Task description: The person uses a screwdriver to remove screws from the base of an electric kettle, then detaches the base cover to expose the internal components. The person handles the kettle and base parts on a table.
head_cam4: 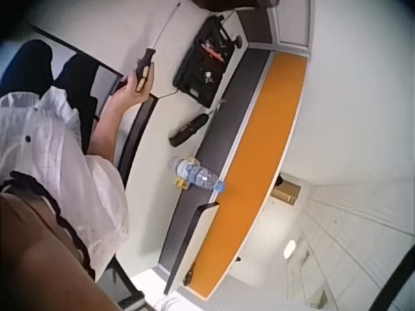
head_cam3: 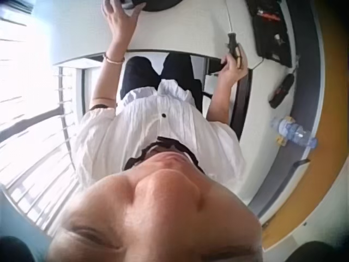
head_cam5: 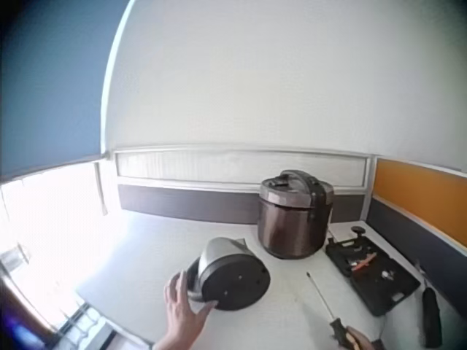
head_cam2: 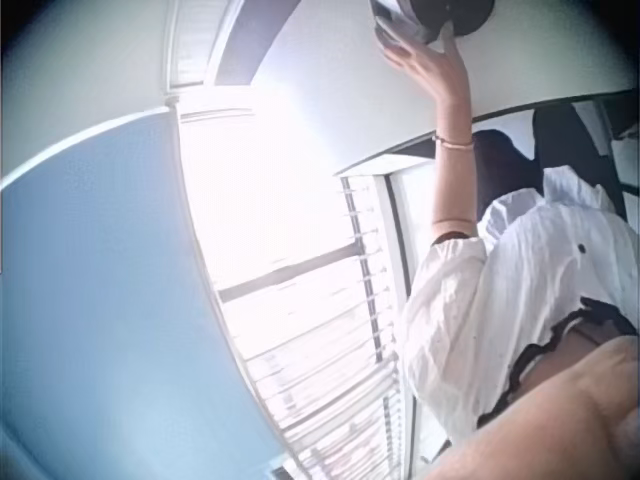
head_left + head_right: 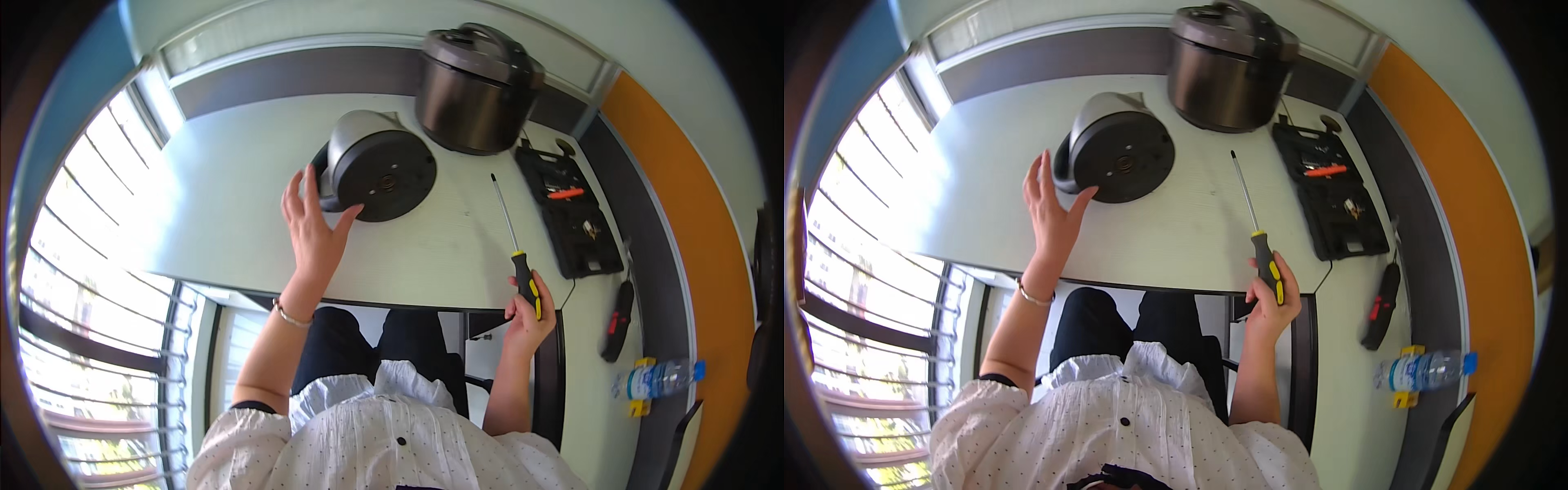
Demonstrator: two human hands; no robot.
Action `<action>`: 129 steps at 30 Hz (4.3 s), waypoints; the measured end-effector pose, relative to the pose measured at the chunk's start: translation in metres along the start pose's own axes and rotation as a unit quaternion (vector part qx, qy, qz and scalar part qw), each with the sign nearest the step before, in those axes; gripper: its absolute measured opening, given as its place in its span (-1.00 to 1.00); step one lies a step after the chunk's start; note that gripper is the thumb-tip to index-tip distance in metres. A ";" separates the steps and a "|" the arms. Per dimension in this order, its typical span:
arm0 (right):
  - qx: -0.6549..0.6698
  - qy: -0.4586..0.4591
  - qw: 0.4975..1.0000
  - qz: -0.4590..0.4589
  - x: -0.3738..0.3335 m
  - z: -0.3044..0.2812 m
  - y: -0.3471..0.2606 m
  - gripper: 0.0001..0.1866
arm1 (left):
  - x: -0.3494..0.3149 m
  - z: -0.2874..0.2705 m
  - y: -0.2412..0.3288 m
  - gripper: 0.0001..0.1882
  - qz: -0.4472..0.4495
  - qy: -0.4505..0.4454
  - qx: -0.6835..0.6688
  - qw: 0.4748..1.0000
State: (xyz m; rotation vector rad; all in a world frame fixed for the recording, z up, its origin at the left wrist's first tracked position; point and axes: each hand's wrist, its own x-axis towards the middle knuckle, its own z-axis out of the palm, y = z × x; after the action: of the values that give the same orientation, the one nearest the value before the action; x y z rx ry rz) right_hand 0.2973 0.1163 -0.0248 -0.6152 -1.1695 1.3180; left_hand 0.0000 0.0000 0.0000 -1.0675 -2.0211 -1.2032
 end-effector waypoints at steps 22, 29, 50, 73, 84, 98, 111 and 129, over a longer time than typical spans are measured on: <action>-0.089 -0.159 0.983 -0.006 -0.053 0.080 0.008 -0.50 | 0.013 -0.008 -0.006 -0.48 0.045 0.045 -0.029 0.998; -0.103 -0.137 0.985 -0.012 -0.055 0.089 0.015 -0.50 | -0.021 -0.009 0.044 -0.70 -0.182 -0.204 -0.372 0.887; -0.170 -0.136 0.975 -0.044 -0.060 0.088 0.016 -0.52 | -0.022 0.007 0.067 -0.72 -0.311 -0.334 -0.492 0.742; -0.182 -0.164 0.964 -0.108 -0.055 0.084 0.026 -0.48 | -0.016 0.007 0.066 -0.75 -0.310 -0.342 -0.492 0.738; -0.138 -0.135 0.981 -0.026 -0.060 0.088 0.019 -0.52 | -0.016 0.007 0.065 -0.76 -0.307 -0.339 -0.496 0.738; -0.044 -0.142 0.988 0.051 -0.064 0.105 -0.002 -0.49 | -0.014 0.005 0.066 -0.74 -0.315 -0.332 -0.495 0.739; -0.144 -0.172 0.975 0.011 -0.065 0.112 -0.015 -0.48 | -0.006 0.002 0.065 -0.77 -0.322 -0.284 -0.474 0.769; -0.109 -0.114 0.985 0.063 -0.058 0.107 -0.029 -0.54 | 0.001 0.000 0.069 -0.76 -0.378 -0.317 -0.551 0.673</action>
State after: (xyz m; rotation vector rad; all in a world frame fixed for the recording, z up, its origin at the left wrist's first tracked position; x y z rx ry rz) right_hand 0.2221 0.0281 0.0215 -0.7186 -1.4965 1.4065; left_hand 0.0578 0.0195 0.0319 -1.2526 -2.2459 -3.1370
